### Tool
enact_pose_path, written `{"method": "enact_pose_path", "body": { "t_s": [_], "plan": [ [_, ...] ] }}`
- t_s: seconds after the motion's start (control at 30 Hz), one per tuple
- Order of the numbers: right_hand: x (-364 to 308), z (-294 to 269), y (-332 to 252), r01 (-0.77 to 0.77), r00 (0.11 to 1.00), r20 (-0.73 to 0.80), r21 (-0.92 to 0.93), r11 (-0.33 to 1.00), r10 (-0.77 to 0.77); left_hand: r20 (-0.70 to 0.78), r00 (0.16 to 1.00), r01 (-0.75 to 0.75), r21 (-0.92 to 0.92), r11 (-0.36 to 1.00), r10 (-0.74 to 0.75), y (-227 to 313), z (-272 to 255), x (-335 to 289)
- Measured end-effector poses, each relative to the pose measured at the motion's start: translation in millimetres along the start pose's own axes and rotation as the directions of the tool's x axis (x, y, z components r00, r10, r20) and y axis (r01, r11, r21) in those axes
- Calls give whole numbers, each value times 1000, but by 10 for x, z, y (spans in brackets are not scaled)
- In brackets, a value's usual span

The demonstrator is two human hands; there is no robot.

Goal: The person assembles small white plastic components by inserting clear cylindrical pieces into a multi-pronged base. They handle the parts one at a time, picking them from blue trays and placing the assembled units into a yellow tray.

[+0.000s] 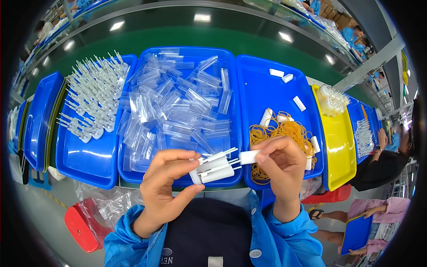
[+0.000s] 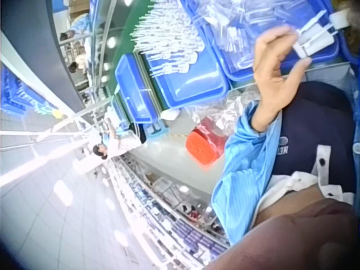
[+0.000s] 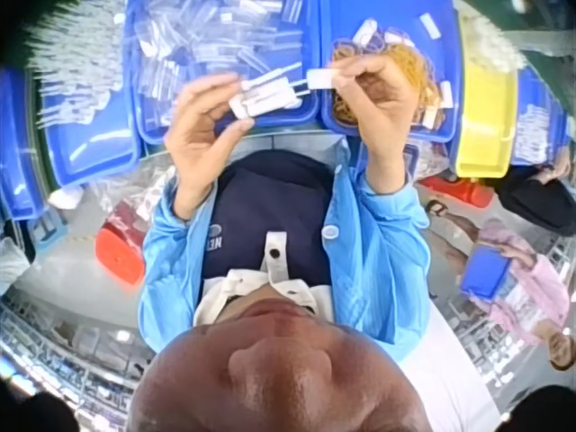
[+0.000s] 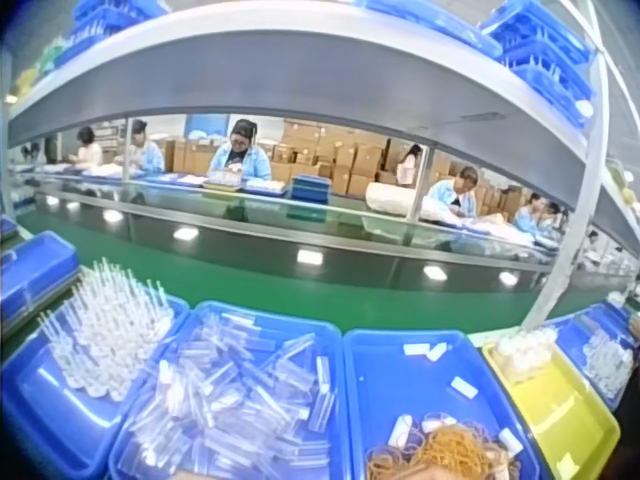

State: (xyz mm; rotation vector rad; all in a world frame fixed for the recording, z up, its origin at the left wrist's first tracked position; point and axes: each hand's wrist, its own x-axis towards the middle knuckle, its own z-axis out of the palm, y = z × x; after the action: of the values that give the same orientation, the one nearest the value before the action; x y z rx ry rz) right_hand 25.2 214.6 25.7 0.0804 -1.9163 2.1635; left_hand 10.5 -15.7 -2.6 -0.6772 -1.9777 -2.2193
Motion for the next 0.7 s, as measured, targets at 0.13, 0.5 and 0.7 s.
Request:
{"method": "enact_pose_path", "body": {
  "t_s": [0.13, 0.5, 0.7],
  "plan": [
    [1, 15, 17, -78, 996, 49, 112, 991, 73, -4, 1000, -10, 17, 1000, 11, 10, 8, -1],
    [-42, 191, -134, 315, 943, 249, -444, 839, -223, 136, 990, -57, 191, 980, 31, 42, -12, 26],
    [-28, 249, -57, 446, 884, 345, -423, 789, -315, 88, 996, 0, 134, 991, -12, 64, 7, -9]
  ]
}}
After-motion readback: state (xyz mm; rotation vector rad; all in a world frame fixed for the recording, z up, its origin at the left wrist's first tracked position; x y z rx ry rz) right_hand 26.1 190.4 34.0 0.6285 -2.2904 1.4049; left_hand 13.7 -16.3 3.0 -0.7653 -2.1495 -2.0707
